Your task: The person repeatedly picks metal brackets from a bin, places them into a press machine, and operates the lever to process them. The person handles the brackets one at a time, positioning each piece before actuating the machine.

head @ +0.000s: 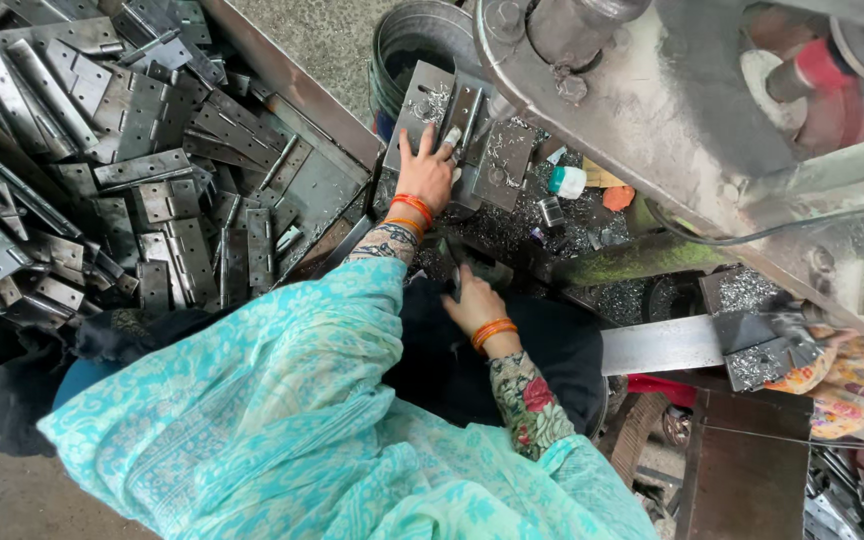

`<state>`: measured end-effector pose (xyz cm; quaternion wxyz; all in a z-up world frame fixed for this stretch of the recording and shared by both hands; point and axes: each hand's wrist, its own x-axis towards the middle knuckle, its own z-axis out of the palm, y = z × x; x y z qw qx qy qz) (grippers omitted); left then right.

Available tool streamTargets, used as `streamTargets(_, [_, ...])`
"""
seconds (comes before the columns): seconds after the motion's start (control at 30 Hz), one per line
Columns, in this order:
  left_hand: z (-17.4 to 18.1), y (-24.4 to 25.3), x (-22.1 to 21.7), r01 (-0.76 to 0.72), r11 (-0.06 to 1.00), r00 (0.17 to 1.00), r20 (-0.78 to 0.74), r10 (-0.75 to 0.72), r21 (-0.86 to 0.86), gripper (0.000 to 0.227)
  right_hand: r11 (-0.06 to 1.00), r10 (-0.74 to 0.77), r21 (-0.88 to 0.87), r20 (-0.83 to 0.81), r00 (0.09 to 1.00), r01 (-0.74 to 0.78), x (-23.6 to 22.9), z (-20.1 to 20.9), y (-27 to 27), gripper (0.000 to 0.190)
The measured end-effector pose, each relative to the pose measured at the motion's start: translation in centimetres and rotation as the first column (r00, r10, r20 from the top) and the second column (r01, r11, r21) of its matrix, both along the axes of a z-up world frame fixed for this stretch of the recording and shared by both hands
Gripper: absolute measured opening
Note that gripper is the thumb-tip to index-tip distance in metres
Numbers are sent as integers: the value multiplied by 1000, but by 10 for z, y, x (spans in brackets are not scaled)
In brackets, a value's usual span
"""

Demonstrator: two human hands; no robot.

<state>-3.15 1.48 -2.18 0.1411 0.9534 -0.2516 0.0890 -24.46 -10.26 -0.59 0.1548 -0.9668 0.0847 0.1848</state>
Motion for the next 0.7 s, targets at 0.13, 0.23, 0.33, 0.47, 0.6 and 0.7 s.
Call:
streamTargets(0.13, [0, -1, 1, 8, 1000, 998, 59, -8, 11, 35, 987, -117, 127, 187, 975, 94, -35, -50, 14, 87])
streamTargets(0.23, [-1, 2, -7, -14, 998, 999, 30, 13, 55, 35, 985, -122, 141, 191, 974, 96, -41, -63, 11, 84])
streamTargets(0.33, [-1, -3, -12, -17, 998, 999, 48, 14, 68, 38, 989, -109, 106, 78, 991, 101, -31, -46, 0, 82])
streamTargets(0.47, [1, -5, -5, -52, 995, 996, 74, 46, 86, 42, 996, 64, 60, 111, 992, -71, -2, -5, -12, 77])
streamTargets(0.6, [11, -14, 25, -75, 987, 997, -17, 78, 142, 42, 999, 36, 11, -1, 999, -36, 15, 3, -11, 76])
streamTargets(0.7, [9, -19, 29, -63, 986, 997, -37, 70, 154, 41, 997, -29, 70, 99, 995, 22, -17, -30, 0, 79])
